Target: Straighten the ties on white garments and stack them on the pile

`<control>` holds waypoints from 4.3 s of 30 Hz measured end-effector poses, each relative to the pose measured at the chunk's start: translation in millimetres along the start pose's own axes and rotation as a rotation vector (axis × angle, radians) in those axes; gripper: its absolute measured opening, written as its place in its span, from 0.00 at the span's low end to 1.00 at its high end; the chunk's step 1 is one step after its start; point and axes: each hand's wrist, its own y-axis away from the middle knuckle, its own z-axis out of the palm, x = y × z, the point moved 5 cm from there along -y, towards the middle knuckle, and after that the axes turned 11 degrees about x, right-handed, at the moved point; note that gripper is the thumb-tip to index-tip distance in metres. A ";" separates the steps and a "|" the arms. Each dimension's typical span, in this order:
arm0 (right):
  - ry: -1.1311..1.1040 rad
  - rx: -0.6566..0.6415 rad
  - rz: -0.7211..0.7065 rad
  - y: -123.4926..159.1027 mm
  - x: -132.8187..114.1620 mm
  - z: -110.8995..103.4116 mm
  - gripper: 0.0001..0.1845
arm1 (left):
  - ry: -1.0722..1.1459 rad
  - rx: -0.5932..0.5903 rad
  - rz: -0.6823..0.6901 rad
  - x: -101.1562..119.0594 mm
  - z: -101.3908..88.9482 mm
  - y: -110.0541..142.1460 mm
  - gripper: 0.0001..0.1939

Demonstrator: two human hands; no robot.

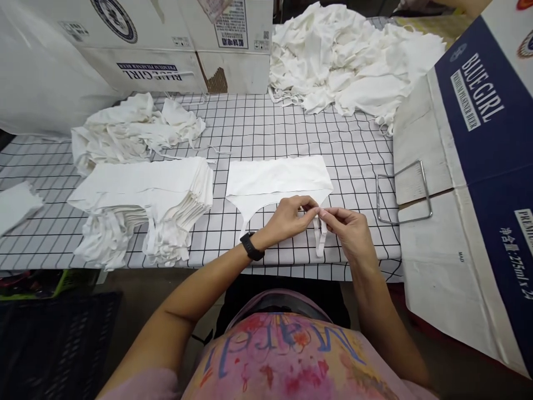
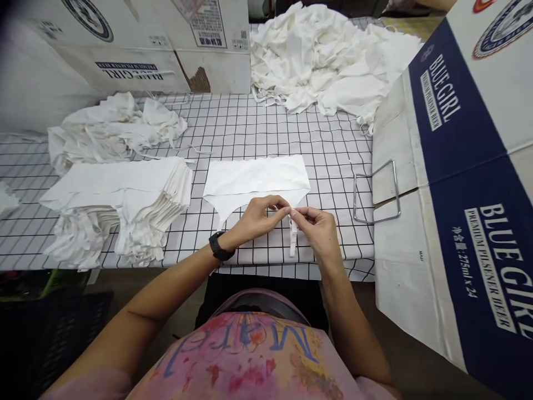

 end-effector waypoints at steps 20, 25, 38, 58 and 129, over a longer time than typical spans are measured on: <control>-0.036 -0.072 0.177 -40.5 5.2 28.9 0.15 | -0.888 -0.253 0.313 -42.3 -17.3 -53.1 0.10; 0.047 -0.095 0.190 -42.7 -2.5 39.1 0.15 | -0.888 -0.223 0.355 -45.3 -15.7 -54.8 0.13; 0.114 -0.108 0.211 -52.0 -13.2 64.5 0.12 | -0.644 -0.037 0.364 -68.2 -19.9 -60.8 0.10; 0.247 -0.145 0.229 -74.7 -5.4 62.9 0.12 | -0.766 -0.060 0.466 -67.9 -14.8 -59.9 0.11; 0.390 0.012 0.009 -83.8 -24.6 57.3 0.06 | -0.671 -0.066 0.572 -65.5 -6.3 -57.2 0.22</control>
